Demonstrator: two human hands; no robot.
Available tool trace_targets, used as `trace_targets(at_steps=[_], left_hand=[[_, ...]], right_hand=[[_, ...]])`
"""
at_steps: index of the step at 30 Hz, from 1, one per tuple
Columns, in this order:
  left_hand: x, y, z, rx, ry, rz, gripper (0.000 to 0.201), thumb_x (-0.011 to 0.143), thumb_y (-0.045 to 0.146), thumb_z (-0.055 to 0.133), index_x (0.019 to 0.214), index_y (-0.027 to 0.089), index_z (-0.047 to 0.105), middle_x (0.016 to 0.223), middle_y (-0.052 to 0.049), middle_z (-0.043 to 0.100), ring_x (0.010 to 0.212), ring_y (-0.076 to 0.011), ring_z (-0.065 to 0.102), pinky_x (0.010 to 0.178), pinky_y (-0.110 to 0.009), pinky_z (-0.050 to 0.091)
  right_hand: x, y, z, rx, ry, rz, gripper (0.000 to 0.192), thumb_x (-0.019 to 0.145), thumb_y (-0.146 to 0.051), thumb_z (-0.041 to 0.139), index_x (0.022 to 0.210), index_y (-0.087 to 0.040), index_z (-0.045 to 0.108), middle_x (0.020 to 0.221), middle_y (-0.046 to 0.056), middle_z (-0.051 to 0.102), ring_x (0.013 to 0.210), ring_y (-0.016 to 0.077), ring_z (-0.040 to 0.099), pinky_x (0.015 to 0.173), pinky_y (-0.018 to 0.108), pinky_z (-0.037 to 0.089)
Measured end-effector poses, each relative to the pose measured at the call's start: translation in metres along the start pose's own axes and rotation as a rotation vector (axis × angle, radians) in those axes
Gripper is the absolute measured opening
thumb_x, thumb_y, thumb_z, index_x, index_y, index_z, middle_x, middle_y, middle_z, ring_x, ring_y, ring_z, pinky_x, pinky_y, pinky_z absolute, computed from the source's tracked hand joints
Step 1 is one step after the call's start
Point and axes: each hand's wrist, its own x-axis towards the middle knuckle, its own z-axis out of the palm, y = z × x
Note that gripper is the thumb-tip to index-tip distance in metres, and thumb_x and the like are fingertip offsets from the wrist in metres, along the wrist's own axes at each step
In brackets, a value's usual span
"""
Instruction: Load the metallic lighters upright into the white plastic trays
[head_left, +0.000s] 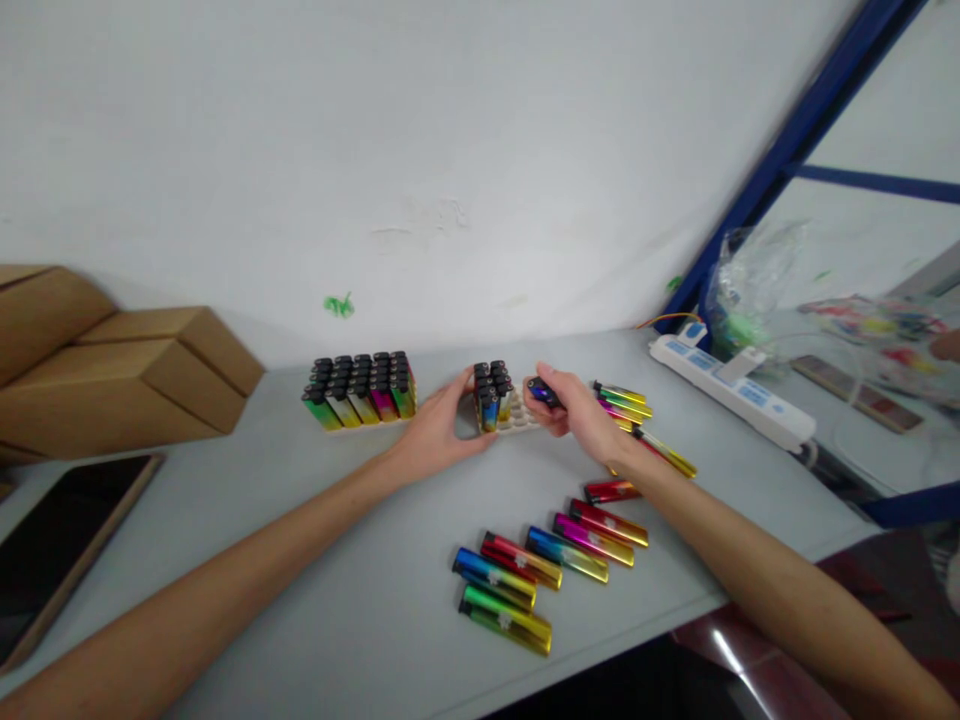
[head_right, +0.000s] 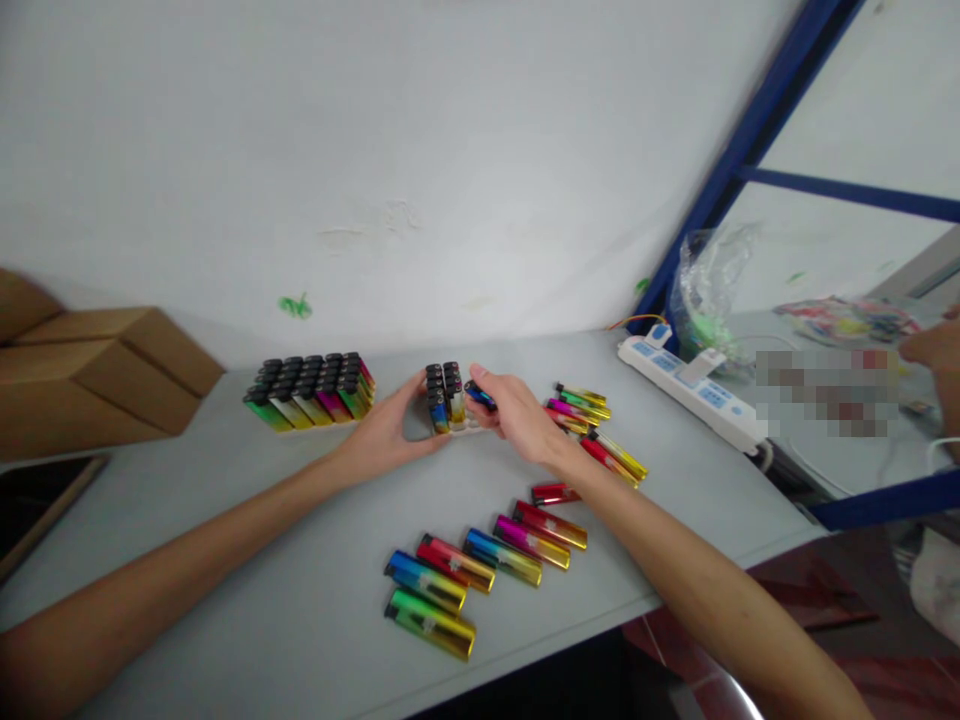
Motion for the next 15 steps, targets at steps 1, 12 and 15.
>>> trace_targets(at_steps=[1,12,15], left_hand=[[0.0003,0.0007,-0.0004,-0.007,-0.008,-0.002,0.093,0.079,0.044,0.079,0.156,0.013,0.036,0.146,-0.02,0.061,0.134,-0.0366,0.06,0.117,-0.053,0.046],[0.0007,0.0016,-0.0012,-0.022,0.009,0.012,0.091,0.078,0.043,0.081,0.155,0.019,0.039,0.143,-0.016,0.064,0.13,-0.0372,0.063,0.115,-0.053,0.048],[0.0003,0.0008,-0.001,-0.007,0.01,0.005,0.09,0.078,0.043,0.081,0.155,0.02,0.039,0.143,-0.016,0.064,0.13,-0.0374,0.063,0.115,-0.054,0.048]], right_hand=[[0.001,0.002,0.0005,0.017,-0.005,0.012,0.059,0.098,-0.07,0.04,0.063,-0.023,0.037,0.056,-0.007,0.028,0.05,0.0094,0.02,0.046,0.025,0.016],[0.0033,0.0029,0.0033,0.14,0.065,-0.004,0.041,0.096,-0.049,0.035,0.064,-0.025,0.037,0.05,-0.006,0.029,0.043,0.0107,0.019,0.039,0.025,0.016],[0.004,0.0025,0.0028,0.149,0.074,-0.012,0.041,0.095,-0.049,0.036,0.063,-0.025,0.037,0.049,-0.007,0.027,0.042,0.0101,0.018,0.038,0.024,0.015]])
